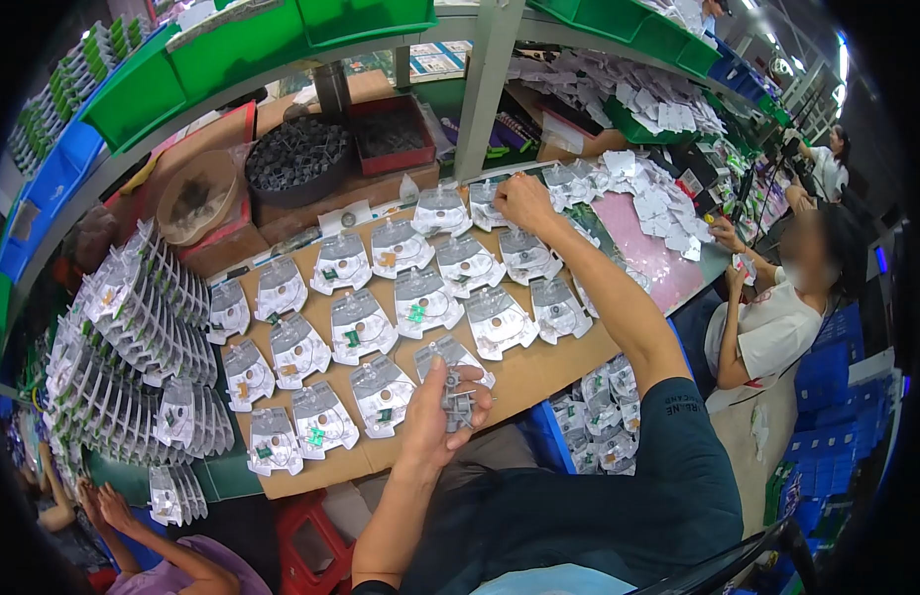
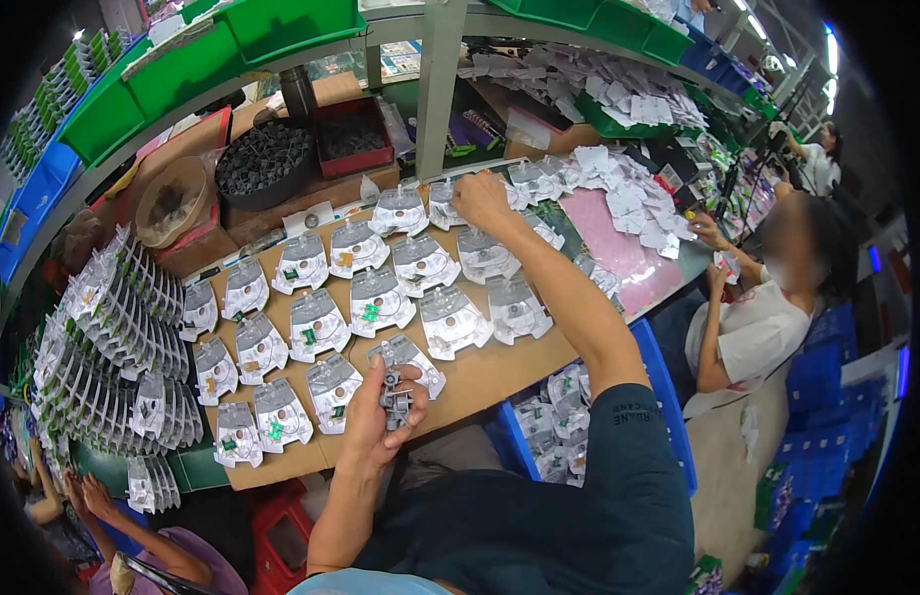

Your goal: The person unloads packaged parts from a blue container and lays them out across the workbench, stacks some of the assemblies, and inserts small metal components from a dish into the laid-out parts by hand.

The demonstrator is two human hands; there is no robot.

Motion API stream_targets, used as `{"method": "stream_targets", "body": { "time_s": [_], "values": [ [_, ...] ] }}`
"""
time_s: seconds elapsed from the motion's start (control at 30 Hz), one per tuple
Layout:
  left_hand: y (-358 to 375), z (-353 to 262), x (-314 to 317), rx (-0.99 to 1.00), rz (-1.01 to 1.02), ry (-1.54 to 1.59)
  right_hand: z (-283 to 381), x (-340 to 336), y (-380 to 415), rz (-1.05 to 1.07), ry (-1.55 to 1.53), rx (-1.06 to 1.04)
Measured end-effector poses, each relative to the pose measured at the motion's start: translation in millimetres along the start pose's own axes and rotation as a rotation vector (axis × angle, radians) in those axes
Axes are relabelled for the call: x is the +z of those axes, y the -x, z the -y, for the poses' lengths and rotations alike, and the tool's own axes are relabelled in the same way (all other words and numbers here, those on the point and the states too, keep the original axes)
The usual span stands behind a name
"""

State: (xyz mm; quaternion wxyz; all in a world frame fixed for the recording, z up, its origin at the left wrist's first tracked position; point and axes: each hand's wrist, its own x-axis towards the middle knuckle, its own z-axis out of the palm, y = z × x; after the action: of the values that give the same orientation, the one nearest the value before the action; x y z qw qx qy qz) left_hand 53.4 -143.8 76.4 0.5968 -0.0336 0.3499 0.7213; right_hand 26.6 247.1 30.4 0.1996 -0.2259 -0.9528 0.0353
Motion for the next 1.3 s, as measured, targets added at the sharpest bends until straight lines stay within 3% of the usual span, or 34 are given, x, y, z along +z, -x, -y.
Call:
{"method": "stream_targets", "body": {
  "time_s": [0.17, 0.27, 0.33, 0.4, 0.53, 0.6, 0.8, 0.87, 0.97, 1.07, 1.3],
  "values": [
    [3, 2, 3, -0.011, 0.019, -0.03, 3, -9, 3, 0.068, -0.014, 0.134],
    [3, 2, 0, 0.01, 0.006, -0.045, 1, -16, 8, 0.145, -0.093, 0.065],
    [1, -1, -3, 0.024, -0.014, -0.04, 17, -28, 16, 0.063, 0.032, 0.07],
    [-1, -3, -3, 0.022, -0.018, -0.041, 46, -53, 30, 0.047, -0.106, 0.073],
    [-8, -3, -7, 0.037, -0.01, -0.08, 130, -113, 84, 0.502, -0.764, -0.007],
    [-10, -3, -8, 0.062, 0.003, -0.095, 171, -143, 108, 0.599, -0.798, -0.146],
    [-14, -12, -9, 0.088, 0.035, -0.086, 179, -138, 109, 0.511, -0.689, -0.221],
    [-14, -17, -8, 0.075, 0.025, -0.007, 153, -105, 80, -0.007, -0.493, -0.323],
    [-14, -18, -13, 0.1, 0.116, 0.028, 117, -66, 25, -0.172, -0.267, -0.075],
    [-8, -20, -18, 0.093, 0.185, 0.037, 95, -19, -2, -0.073, -0.217, 0.064],
    [1, -27, -29, 0.082, 0.209, 0.083, 99, 15, -13, 0.003, -0.113, 0.107]
  ]
}}
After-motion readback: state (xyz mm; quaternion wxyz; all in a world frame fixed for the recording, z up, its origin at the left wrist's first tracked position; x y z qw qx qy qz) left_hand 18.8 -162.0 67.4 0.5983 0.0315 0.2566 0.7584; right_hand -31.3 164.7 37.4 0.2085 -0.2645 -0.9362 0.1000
